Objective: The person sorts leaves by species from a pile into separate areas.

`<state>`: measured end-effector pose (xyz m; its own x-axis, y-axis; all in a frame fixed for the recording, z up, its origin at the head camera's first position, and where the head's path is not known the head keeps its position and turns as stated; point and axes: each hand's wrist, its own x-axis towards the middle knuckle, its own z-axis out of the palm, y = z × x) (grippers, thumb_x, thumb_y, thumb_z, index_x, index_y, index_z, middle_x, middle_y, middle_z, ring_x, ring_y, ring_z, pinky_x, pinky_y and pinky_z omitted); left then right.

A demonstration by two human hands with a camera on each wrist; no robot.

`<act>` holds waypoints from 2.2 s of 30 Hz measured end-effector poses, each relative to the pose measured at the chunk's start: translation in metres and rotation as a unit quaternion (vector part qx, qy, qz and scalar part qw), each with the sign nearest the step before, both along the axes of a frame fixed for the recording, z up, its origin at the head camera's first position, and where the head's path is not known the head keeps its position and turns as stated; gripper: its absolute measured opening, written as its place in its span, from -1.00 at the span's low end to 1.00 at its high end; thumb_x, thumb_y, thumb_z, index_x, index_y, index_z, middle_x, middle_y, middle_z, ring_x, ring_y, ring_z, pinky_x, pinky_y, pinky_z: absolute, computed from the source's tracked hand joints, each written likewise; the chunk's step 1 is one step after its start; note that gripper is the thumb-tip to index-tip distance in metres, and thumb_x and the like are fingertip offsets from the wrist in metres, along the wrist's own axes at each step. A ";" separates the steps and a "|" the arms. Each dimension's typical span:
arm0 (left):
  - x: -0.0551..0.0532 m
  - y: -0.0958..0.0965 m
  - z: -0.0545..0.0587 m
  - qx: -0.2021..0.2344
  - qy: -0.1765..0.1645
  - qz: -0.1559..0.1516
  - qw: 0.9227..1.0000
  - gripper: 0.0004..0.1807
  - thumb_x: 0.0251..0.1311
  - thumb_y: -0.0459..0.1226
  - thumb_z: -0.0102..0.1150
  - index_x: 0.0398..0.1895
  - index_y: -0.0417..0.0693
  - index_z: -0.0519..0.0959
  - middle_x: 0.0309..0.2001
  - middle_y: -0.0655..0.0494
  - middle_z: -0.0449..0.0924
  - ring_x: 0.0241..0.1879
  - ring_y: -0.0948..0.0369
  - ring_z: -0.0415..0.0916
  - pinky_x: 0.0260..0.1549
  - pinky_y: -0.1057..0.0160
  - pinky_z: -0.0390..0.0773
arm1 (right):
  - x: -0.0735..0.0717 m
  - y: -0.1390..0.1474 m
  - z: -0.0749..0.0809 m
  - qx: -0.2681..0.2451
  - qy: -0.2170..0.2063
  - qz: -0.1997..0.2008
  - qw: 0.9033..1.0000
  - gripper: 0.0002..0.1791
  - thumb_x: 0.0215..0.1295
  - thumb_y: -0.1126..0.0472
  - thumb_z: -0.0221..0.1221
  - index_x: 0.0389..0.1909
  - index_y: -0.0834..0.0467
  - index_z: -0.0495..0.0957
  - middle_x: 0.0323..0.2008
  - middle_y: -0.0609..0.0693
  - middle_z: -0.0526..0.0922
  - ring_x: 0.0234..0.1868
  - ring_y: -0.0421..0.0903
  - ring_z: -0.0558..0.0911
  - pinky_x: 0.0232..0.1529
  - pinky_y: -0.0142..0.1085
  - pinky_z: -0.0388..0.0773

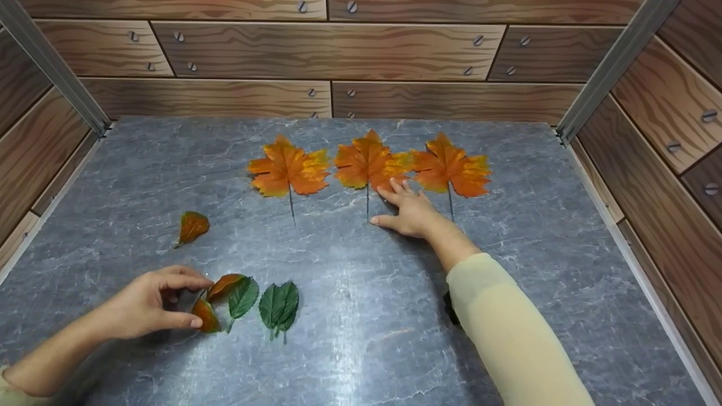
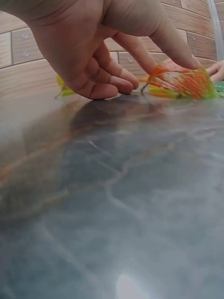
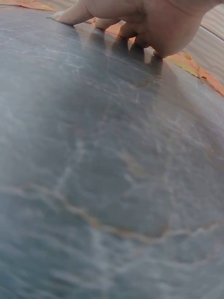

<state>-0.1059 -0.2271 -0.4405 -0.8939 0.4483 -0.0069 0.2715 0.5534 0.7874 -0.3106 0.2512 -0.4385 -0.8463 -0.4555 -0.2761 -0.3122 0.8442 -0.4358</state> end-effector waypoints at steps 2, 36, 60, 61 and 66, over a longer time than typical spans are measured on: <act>0.002 0.002 0.000 -0.014 0.007 0.007 1.000 -0.33 0.05 -0.01 0.68 0.21 -0.10 0.73 0.08 0.08 0.65 -0.07 0.10 0.55 -0.12 0.21 0.58 | 0.000 0.000 0.000 0.001 0.000 -0.001 1.000 -0.01 0.52 -0.35 0.15 0.74 0.02 -0.01 0.72 0.20 -0.26 0.69 0.27 -0.36 0.59 0.27 -0.43; 0.000 -0.015 0.022 0.002 0.020 -0.017 1.000 -0.49 0.13 -0.42 0.49 0.21 -0.17 0.72 0.08 0.03 0.76 -0.10 0.21 0.65 -0.15 0.19 0.69 | 0.001 0.001 0.000 0.002 0.004 -0.004 1.000 0.00 0.50 -0.36 0.16 0.74 0.00 0.00 0.72 0.20 -0.25 0.68 0.30 -0.33 0.59 0.27 -0.41; -0.118 0.001 0.047 -0.133 0.044 -0.015 0.990 -0.46 0.17 -0.48 0.30 0.29 -0.22 0.68 0.16 -0.18 0.71 -0.02 -0.01 0.66 -0.06 -0.05 0.67 | 0.001 0.000 0.000 -0.002 0.004 -0.003 1.000 -0.01 0.52 -0.34 0.16 0.74 0.00 0.00 0.72 0.16 -0.26 0.69 0.25 -0.35 0.60 0.26 -0.41; -0.121 0.003 0.047 -0.147 0.048 -0.017 0.988 -0.46 0.17 -0.48 0.30 0.29 -0.21 0.68 0.15 -0.18 0.71 -0.06 0.00 0.65 -0.09 -0.02 0.65 | 0.001 0.000 0.000 -0.002 0.003 -0.003 1.000 -0.01 0.51 -0.34 0.16 0.74 0.00 -0.01 0.72 0.16 -0.26 0.69 0.25 -0.35 0.60 0.26 -0.41; -0.132 0.009 0.042 -0.187 0.058 -0.028 0.980 -0.43 0.12 -0.48 0.30 0.28 -0.19 0.69 0.09 -0.17 0.73 -0.24 0.05 0.52 -0.25 0.09 0.51 | 0.000 0.000 -0.001 -0.002 0.000 -0.007 1.000 -0.01 0.51 -0.36 0.16 0.74 -0.01 -0.01 0.73 0.14 -0.27 0.69 0.24 -0.36 0.59 0.26 -0.42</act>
<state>-0.2374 -0.2185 -0.3982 -0.8723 0.4822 -0.0806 0.3851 0.7793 0.4944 -0.3102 0.2511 -0.4393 -0.8527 -0.4439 -0.2753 -0.2994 0.8472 -0.4388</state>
